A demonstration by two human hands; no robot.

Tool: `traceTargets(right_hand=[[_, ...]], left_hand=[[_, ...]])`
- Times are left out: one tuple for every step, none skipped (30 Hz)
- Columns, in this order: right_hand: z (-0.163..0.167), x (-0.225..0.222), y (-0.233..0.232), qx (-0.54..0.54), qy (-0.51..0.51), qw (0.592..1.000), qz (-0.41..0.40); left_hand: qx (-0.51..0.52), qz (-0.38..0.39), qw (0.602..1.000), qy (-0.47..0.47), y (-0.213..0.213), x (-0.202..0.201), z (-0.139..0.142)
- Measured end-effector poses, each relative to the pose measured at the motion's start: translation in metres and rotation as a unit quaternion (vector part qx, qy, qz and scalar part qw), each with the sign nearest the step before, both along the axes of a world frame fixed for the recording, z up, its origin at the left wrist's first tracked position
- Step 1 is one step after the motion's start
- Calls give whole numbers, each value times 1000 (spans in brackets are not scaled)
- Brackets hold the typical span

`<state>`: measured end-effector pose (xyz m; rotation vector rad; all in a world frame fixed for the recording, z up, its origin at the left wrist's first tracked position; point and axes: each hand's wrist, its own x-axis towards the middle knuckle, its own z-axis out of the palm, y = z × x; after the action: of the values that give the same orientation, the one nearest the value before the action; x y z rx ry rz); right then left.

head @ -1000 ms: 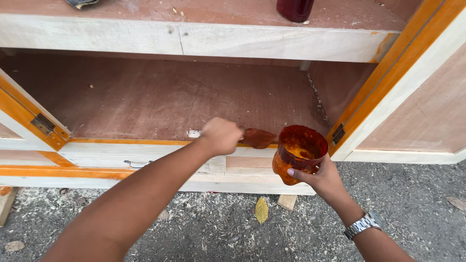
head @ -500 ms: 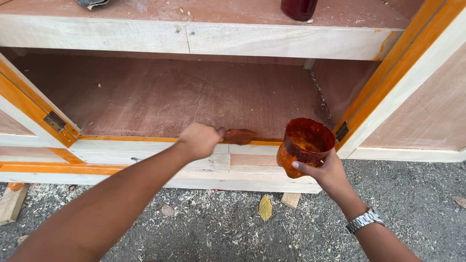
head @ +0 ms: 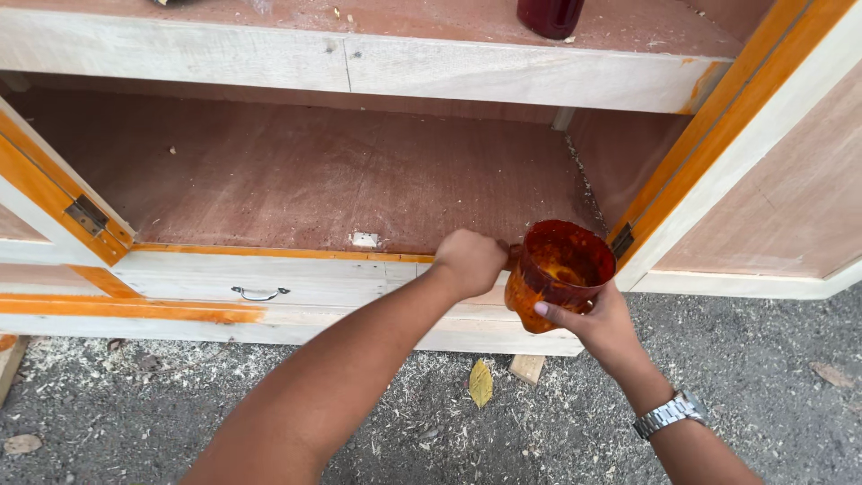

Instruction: The person applies an orange-brown wood stain to the frame and shelf edges of a wooden cabinet outdoors. They hold a cut plastic bottle of stain in one hand and dab and wipe the stain onto the wood with a small pad and a brush, working along the vertical frame members and shelf edges.

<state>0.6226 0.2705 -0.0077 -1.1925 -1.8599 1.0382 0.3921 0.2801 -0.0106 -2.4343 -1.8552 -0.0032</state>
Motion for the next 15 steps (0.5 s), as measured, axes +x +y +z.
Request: traceTargets(right_hand=[[0,-1,0,-6,-2,1000,-5],[-1,-2,0,-16,-2,1000,-9],[-1,-3,0,-22,14,1000,-1],[-1,-3,0,-25,35,999,3],[-1,-3,0,-28,53,998,8],[-2,-3,0,-29,49,998,3],[-2,-3,0,-29,46,999,0],[-1,-4,1,-26,43,999,-1],[-1,-6,3,-17,39,999,-4],[-1,-8,3,-8,35,999,-5],[-2,-12,4,-1,31,999,-5],[-3,-16,6,-3,39,999,2],[-4,-20,7,-6,47,999,9],[-5,-23,8,-9,54,998,15],[-7,-27,9,-11,32,999,13]], left_hand=[[1,7,1000,-12,0,-4,1],[-3,16,1000,-8,-4,-13,0],[-6,23,1000,-2,-11,-25,-1],[-6,27,1000,8,-16,-40,0],[-46,44,997,46,-22,-54,2],[-87,62,991,83,-32,-70,2],[-83,80,991,73,-43,-89,4],[-75,100,990,63,-53,-108,7],[-56,113,990,70,-64,-127,10],[-37,127,988,77,-77,-146,13],[-25,140,987,70,-92,-163,14],[-12,151,986,63,-105,-179,16],[-32,168,982,81,-115,-192,19],[-51,185,976,98,-125,-203,22],[-70,201,970,115,-132,-211,25]])
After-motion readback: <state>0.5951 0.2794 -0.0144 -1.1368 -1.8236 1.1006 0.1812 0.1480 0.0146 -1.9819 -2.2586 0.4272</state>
